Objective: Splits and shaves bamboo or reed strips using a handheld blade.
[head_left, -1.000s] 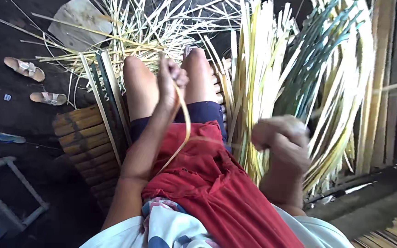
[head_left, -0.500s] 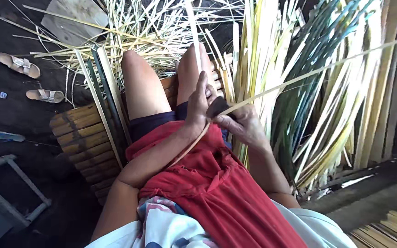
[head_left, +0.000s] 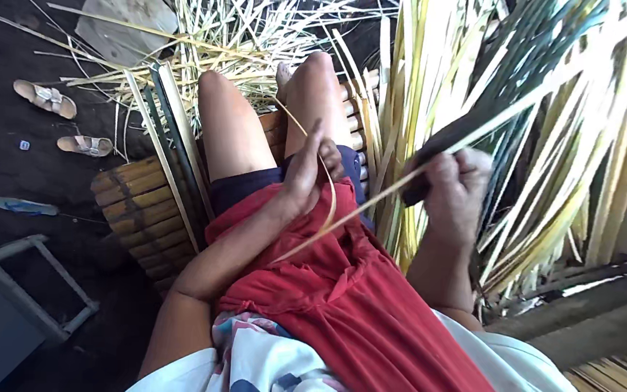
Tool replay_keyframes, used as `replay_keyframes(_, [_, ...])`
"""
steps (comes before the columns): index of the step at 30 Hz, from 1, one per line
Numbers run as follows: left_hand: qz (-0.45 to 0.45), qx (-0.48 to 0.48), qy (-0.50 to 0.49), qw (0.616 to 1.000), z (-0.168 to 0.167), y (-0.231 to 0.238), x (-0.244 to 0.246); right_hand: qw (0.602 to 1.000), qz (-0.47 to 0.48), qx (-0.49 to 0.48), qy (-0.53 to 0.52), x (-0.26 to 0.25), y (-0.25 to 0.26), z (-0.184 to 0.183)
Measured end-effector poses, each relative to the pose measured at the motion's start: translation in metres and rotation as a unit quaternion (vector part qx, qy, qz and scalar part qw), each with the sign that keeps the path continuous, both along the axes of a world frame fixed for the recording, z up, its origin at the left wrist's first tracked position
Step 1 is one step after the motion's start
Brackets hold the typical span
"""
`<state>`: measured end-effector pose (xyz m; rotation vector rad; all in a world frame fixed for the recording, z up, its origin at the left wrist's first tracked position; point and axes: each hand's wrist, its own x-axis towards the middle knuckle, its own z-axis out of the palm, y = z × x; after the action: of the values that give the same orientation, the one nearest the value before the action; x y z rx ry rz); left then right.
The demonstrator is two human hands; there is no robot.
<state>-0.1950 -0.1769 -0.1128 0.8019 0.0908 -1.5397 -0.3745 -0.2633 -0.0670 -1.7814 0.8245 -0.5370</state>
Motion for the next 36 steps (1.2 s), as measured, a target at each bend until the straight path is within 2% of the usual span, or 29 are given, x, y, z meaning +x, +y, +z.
replay_keyframes(3, [0.065, 0.034, 0.047, 0.996, -0.004, -0.019, 0.006, 0.992, 0.118, -0.049, -0.01, 0.024, 0.025, -0.018])
replay_keyframes(5, [0.04, 0.002, 0.066, 0.997, -0.011, -0.021, 0.006, 0.98, 0.166, -0.105, 0.008, 0.033, 0.035, -0.023])
replay_keyframes(7, [-0.027, -0.074, 0.044, 0.996, -0.014, -0.016, 0.007, 0.98, 0.143, -0.132, 0.036, 0.03, 0.029, -0.024])
replay_keyframes(9, [-0.039, -0.065, -0.011, 0.997, -0.006, -0.011, 0.003, 0.987, 0.093, -0.117, 0.056, 0.022, 0.021, -0.026])
replay_keyframes(11, [0.01, -0.017, -0.045, 0.999, -0.007, -0.012, -0.002, 0.987, 0.098, -0.111, 0.055, 0.025, 0.022, -0.028])
replay_keyframes(14, [0.106, 0.017, -0.013, 0.994, -0.026, -0.013, 0.004, 0.983, 0.14, -0.11, 0.043, 0.031, 0.029, -0.02])
replay_keyframes(16, [0.191, 0.106, -0.001, 0.976, -0.036, -0.009, 0.024, 0.987, 0.151, -0.057, 0.009, 0.016, 0.027, -0.006])
replay_keyframes(18, [0.255, 0.182, 0.005, 0.95, -0.043, -0.01, 0.041, 0.988, 0.143, -0.059, -0.009, 0.003, 0.023, 0.003])
replay_keyframes(19, [0.24, 0.175, -0.006, 0.955, -0.043, -0.008, 0.042, 0.986, 0.134, -0.094, 0.003, 0.004, 0.021, 0.004])
replay_keyframes(20, [0.179, 0.13, -0.032, 0.975, -0.039, -0.002, 0.037, 0.982, 0.123, -0.139, 0.032, 0.006, 0.017, 0.002])
replay_keyframes(22, [0.01, 0.008, -0.087, 0.996, -0.017, 0.018, 0.025, 0.972, 0.09, -0.199, 0.089, 0.011, 0.008, -0.004])
replay_keyframes(24, [-0.08, -0.012, -0.107, 0.991, 0.022, 0.049, 0.015, 0.978, 0.059, -0.182, 0.08, 0.011, 0.003, -0.005])
replay_keyframes(26, [-0.079, 0.011, -0.143, 0.987, 0.039, 0.066, 0.01, 0.985, 0.095, -0.138, 0.046, 0.018, 0.01, -0.003])
replay_keyframes(28, [-0.039, 0.019, -0.146, 0.988, 0.039, 0.06, 0.008, 0.978, 0.144, -0.147, 0.045, 0.031, 0.02, -0.002])
replay_keyframes(32, [0.063, -0.017, -0.078, 0.995, 0.002, 0.022, 0.038, 0.967, 0.178, -0.176, 0.044, 0.021, 0.01, 0.012])
replay_keyframes(36, [0.123, 0.02, -0.159, 0.979, -0.038, 0.034, 0.105, 0.965, 0.161, -0.197, 0.055, 0.004, -0.01, 0.037])
